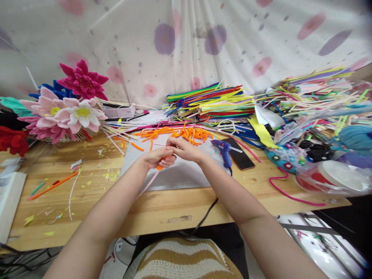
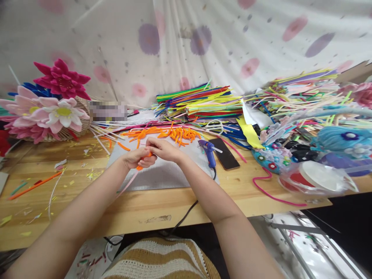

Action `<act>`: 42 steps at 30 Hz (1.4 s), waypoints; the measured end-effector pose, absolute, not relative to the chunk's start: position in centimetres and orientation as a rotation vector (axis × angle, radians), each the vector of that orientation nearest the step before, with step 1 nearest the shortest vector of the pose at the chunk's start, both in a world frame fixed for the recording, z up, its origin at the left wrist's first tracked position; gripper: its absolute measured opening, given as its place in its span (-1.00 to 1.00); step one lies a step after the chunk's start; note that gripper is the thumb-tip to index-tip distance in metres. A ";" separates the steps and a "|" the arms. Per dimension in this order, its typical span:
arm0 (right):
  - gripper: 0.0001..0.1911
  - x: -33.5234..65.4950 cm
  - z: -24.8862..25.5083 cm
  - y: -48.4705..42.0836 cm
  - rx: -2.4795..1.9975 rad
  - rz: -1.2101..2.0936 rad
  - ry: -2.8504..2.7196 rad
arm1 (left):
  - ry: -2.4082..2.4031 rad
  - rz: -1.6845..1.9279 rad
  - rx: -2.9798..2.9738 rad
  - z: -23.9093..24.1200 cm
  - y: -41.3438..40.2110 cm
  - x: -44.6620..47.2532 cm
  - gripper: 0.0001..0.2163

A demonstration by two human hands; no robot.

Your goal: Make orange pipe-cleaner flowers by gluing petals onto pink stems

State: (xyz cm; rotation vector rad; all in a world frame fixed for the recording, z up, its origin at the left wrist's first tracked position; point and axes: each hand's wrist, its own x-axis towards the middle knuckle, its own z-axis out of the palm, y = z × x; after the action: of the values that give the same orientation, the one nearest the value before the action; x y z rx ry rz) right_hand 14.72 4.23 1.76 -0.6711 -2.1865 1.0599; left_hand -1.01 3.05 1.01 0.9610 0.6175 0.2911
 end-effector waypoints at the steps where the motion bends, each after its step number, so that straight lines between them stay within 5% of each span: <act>1: -0.82 14.8 1.5 4.3 -0.670 1.113 -2.135 | 0.618 0.326 0.938 1.0 3.1 -0.9 -0.50; 7: -0.68 15.9 0.3 5.4 -0.680 1.379 -1.818 | 0.617 0.452 0.774 0.8 3.0 -1.3 -0.30; 13: -0.69 17.2 -0.3 6.7 -0.661 1.365 -1.721 | 0.719 0.506 0.736 0.2 1.8 -2.5 -0.61; 24: -0.73 16.0 0.2 6.2 -0.811 1.178 -1.965 | 0.978 0.732 0.870 1.4 0.3 -0.6 -0.80; 42: -0.64 16.3 1.4 5.0 -0.602 1.463 -1.815 | 0.934 0.943 1.025 1.9 0.3 -0.3 -0.74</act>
State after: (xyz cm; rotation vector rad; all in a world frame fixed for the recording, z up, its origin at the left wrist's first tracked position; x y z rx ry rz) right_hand 16.25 5.01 1.43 -0.6020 -1.8151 1.4628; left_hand -0.34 0.27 1.86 1.0247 0.9342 0.9433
